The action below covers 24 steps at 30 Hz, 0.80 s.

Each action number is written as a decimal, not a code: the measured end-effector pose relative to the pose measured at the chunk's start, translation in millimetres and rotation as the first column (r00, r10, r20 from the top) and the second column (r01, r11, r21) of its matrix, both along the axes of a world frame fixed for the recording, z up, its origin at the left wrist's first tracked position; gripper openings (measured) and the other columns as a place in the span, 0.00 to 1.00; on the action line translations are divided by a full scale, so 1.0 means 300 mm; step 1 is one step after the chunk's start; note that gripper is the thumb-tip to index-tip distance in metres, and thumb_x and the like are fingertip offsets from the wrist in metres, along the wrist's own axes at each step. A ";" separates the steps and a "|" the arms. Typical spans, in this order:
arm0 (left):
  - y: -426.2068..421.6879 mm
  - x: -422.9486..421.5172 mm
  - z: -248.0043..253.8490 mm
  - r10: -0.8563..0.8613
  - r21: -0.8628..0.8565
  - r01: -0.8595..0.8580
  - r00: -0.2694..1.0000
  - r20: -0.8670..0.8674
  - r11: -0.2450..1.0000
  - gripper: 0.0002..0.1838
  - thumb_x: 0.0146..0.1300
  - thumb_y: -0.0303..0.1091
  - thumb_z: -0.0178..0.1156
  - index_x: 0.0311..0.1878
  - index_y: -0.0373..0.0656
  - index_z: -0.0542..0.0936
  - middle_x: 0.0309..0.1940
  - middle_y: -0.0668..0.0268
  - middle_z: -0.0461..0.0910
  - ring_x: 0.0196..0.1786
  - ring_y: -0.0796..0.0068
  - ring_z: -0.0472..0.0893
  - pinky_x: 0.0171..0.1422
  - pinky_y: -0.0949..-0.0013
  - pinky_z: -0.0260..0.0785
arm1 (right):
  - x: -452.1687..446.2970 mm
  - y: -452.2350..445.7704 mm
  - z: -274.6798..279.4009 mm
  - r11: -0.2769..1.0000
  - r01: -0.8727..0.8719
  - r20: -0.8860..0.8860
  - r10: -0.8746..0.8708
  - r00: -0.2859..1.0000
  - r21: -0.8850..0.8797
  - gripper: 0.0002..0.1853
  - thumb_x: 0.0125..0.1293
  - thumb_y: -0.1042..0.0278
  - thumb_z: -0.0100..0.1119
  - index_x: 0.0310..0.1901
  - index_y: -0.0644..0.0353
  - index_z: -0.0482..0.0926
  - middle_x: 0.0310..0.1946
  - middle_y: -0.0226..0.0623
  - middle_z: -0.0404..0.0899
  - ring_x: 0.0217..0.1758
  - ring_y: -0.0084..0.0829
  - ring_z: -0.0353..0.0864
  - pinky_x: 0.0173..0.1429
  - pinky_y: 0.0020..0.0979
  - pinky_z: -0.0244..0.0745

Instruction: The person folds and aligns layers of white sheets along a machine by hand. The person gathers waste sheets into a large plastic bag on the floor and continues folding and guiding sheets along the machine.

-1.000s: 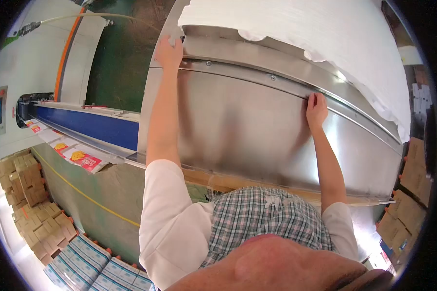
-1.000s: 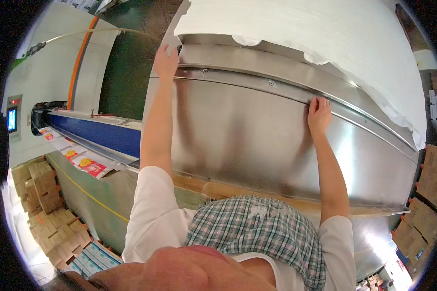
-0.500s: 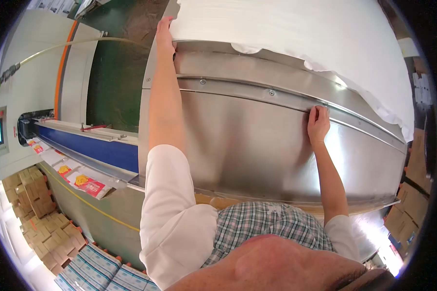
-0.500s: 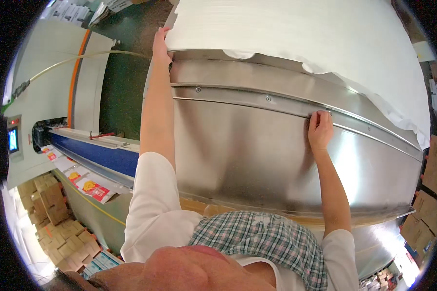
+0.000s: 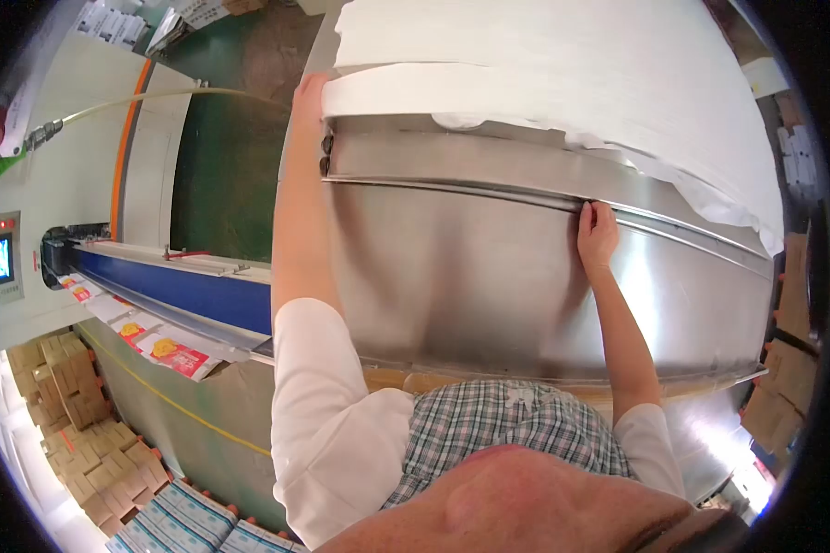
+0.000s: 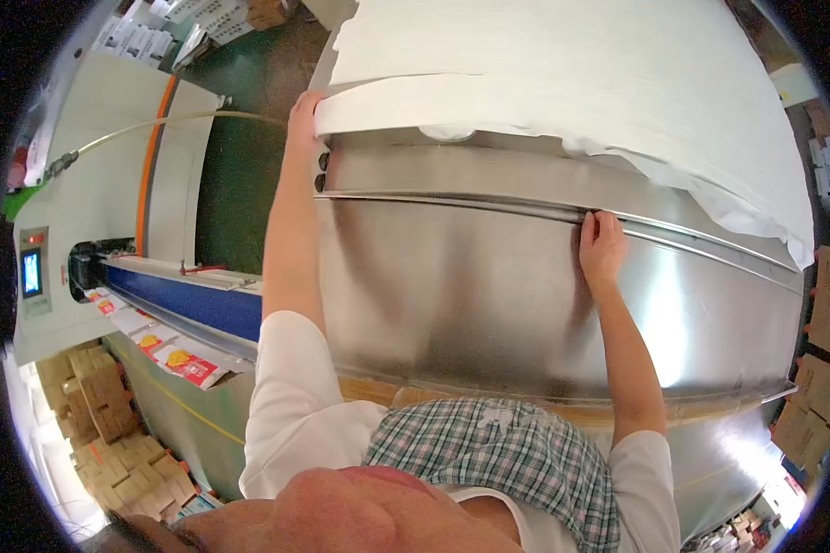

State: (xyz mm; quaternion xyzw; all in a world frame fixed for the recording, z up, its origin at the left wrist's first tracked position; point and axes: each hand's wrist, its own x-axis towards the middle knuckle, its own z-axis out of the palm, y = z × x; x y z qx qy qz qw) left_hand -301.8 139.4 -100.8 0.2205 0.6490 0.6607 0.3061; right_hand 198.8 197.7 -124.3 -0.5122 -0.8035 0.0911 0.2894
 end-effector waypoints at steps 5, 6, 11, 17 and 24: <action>0.111 0.013 0.180 -0.557 -0.593 0.186 0.632 -0.539 0.784 0.24 0.57 0.54 0.50 0.40 0.41 0.78 0.33 0.63 0.78 0.38 0.69 0.77 0.42 0.68 0.66 | 0.020 -0.022 0.009 0.999 0.020 -0.081 -0.023 0.996 -0.032 0.07 0.58 0.68 0.52 0.27 0.61 0.70 0.23 0.41 0.71 0.27 0.42 0.70 0.31 0.38 0.65; 0.148 0.058 0.217 -0.727 -0.747 0.141 0.405 -0.555 0.649 0.29 0.56 0.60 0.46 0.42 0.43 0.78 0.37 0.59 0.78 0.41 0.64 0.76 0.45 0.65 0.66 | 0.018 -0.027 0.012 0.998 0.040 -0.082 -0.045 0.996 -0.056 0.09 0.60 0.67 0.50 0.27 0.62 0.71 0.23 0.41 0.71 0.27 0.40 0.70 0.31 0.35 0.65; 0.341 0.291 0.221 -0.903 -0.880 0.205 0.112 -0.414 0.429 0.42 0.51 0.72 0.39 0.46 0.41 0.77 0.47 0.52 0.74 0.52 0.55 0.72 0.57 0.63 0.62 | 0.025 -0.068 -0.005 0.997 -0.002 -0.073 -0.003 0.997 -0.072 0.08 0.60 0.67 0.51 0.29 0.62 0.72 0.22 0.40 0.72 0.25 0.37 0.71 0.30 0.34 0.66; 0.360 0.511 0.223 -0.879 -0.839 0.321 -0.041 -0.476 0.439 0.56 0.28 0.75 0.57 0.57 0.39 0.66 0.55 0.52 0.67 0.59 0.58 0.65 0.62 0.53 0.53 | 0.044 -0.073 0.061 0.883 -0.107 -0.276 -0.027 0.961 -0.457 0.08 0.61 0.67 0.51 0.31 0.64 0.74 0.20 0.41 0.74 0.22 0.28 0.73 0.28 0.27 0.67; 0.246 0.594 0.187 -0.794 -0.804 0.039 -0.137 -0.592 0.593 0.55 0.30 0.63 0.65 0.62 0.46 0.57 0.57 0.59 0.64 0.60 0.58 0.63 0.59 0.41 0.48 | -0.409 0.160 0.330 0.857 -0.508 -0.297 0.508 0.809 0.082 0.08 0.59 0.68 0.50 0.36 0.61 0.76 0.34 0.41 0.76 0.40 0.42 0.75 0.45 0.34 0.71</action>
